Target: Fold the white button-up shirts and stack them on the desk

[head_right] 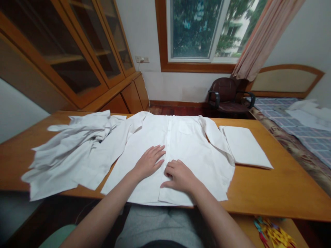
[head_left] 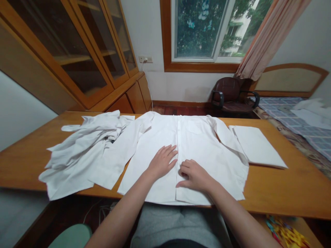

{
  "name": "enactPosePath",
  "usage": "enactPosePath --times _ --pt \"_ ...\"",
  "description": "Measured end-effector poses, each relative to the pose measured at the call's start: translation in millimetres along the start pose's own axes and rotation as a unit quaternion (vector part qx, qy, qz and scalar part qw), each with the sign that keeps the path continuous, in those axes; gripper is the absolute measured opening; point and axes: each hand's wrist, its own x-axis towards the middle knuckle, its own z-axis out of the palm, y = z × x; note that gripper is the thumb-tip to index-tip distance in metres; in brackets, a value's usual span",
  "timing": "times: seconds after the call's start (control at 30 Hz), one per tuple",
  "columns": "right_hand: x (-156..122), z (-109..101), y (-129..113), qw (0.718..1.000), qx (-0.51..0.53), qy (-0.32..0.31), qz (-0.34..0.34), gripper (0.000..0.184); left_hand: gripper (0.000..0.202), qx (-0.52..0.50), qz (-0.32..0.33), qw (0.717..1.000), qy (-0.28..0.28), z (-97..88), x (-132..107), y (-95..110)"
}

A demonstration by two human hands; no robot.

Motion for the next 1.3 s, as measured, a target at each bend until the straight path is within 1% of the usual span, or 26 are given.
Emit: enactPosePath --times 0.1,0.17,0.23,0.3,0.37,0.43,0.53,0.6,0.7,0.9,1.03,1.13,1.23,1.3 --pt "0.6 0.3 -1.4 1.000 0.007 0.006 0.012 0.031 0.044 0.003 -0.003 1.000 -0.009 -0.2 -0.5 -0.3" --pt "1.5 1.4 -0.9 0.999 0.013 0.023 0.033 0.021 0.049 0.003 0.002 1.000 -0.014 0.7 -1.0 -1.6" --pt "2.9 2.6 1.7 0.996 0.021 0.052 0.064 0.019 0.049 0.003 0.011 1.000 -0.015 2.4 -1.5 -3.3" --pt "4.1 2.6 7.3 0.991 0.019 0.086 0.099 0.016 0.046 0.007 0.017 1.000 -0.013 4.3 -1.9 -4.8" --pt "4.1 0.7 15.7 0.985 -0.012 0.114 0.133 0.012 0.043 0.014 0.020 1.000 -0.012 5.7 -2.1 -5.5" --pt "1.8 -3.2 25.9 0.976 -0.063 0.125 0.164 0.016 0.043 0.021 0.020 0.999 -0.015 5.9 -2.4 -5.3" --pt "-6.0 -10.4 39.2 0.964 -0.132 0.125 0.193 0.024 0.042 0.026 0.020 0.999 -0.020 4.4 -3.3 -3.7" --pt "-12.4 -13.7 43.3 0.960 -0.157 0.126 0.194 0.024 0.041 0.027 0.018 0.999 -0.019 2.9 -4.8 -1.7" --pt "-20.8 -14.0 40.7 0.958 -0.176 0.132 0.185 0.022 0.043 0.030 0.015 0.999 -0.015 1.4 -8.4 2.0" --pt "-33.7 -6.5 21.0 0.957 -0.176 0.140 0.182 0.023 0.045 0.029 0.018 0.999 -0.010 -0.6 -22.5 13.0" --pt "-43.3 -2.8 6.1 0.960 -0.167 0.124 0.189 0.023 0.047 0.029 0.013 0.999 -0.012 -2.8 -35.2 23.4" --pt "-48.2 -2.8 0.0 0.963 -0.157 0.117 0.185 0.023 0.045 0.030 0.002 0.999 -0.018 -2.6 -42.1 28.7" --pt "-47.2 -7.3 4.2 0.967 -0.143 0.110 0.178 0.021 0.045 0.026 -0.002 0.999 -0.019 -1.4 -44.4 26.1" --pt "-42.6 -12.7 13.9 0.969 -0.138 0.101 0.178 0.020 0.048 0.025 -0.010 1.000 -0.015 -2.1 -42.4 17.1"
